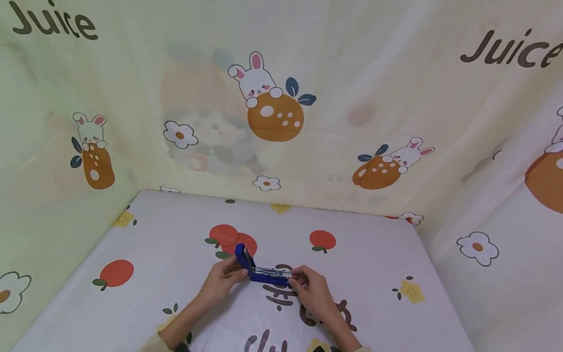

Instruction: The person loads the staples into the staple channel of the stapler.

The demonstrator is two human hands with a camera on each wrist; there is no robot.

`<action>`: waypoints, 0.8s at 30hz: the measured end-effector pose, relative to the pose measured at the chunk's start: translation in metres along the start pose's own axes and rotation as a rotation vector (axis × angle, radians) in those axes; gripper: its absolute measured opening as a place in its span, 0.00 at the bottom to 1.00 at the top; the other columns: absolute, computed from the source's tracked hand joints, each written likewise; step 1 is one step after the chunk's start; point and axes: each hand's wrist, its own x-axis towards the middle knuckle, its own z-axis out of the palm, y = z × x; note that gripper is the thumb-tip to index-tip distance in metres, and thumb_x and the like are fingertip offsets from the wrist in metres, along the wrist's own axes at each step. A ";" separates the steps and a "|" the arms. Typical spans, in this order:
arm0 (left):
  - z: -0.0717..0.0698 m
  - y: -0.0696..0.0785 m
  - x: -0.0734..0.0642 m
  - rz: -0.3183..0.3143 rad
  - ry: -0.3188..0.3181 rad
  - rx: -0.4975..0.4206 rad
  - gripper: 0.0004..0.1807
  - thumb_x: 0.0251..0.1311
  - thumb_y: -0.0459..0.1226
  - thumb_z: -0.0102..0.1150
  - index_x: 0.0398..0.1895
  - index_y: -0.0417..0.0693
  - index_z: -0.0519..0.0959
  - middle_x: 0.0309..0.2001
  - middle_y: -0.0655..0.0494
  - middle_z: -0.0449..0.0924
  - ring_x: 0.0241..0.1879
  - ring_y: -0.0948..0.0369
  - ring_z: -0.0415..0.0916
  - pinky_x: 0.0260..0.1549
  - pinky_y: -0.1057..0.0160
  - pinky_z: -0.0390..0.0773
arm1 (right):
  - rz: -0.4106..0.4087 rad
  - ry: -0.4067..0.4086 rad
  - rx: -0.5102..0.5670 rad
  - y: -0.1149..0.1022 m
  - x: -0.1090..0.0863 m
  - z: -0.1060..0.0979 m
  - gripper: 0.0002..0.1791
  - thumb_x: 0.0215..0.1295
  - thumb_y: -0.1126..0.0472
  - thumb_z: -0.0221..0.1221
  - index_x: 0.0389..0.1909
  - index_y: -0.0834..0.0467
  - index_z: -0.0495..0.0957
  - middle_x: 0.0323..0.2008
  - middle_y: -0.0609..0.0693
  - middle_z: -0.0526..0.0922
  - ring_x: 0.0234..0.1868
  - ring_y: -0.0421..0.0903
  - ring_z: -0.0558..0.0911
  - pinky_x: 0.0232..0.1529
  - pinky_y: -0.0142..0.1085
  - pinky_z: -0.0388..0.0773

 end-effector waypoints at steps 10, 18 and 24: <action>0.006 0.000 0.002 -0.023 -0.012 0.042 0.28 0.76 0.35 0.60 0.76 0.37 0.71 0.66 0.38 0.81 0.65 0.42 0.81 0.61 0.54 0.86 | -0.004 0.003 0.003 0.001 0.001 0.001 0.08 0.70 0.64 0.69 0.48 0.52 0.86 0.32 0.44 0.85 0.33 0.38 0.77 0.34 0.25 0.75; 0.010 0.001 0.002 -0.038 -0.021 0.072 0.29 0.77 0.36 0.59 0.78 0.44 0.70 0.69 0.42 0.79 0.66 0.44 0.80 0.61 0.55 0.86 | -0.008 0.010 0.006 0.002 0.001 0.001 0.08 0.69 0.64 0.69 0.47 0.52 0.86 0.32 0.43 0.85 0.33 0.37 0.77 0.34 0.25 0.75; 0.012 0.002 0.003 0.012 -0.024 0.090 0.28 0.76 0.34 0.59 0.77 0.44 0.70 0.70 0.41 0.78 0.64 0.43 0.81 0.61 0.51 0.86 | -0.021 0.017 0.005 0.003 0.001 0.001 0.08 0.68 0.65 0.69 0.46 0.53 0.86 0.32 0.43 0.86 0.32 0.35 0.77 0.33 0.25 0.76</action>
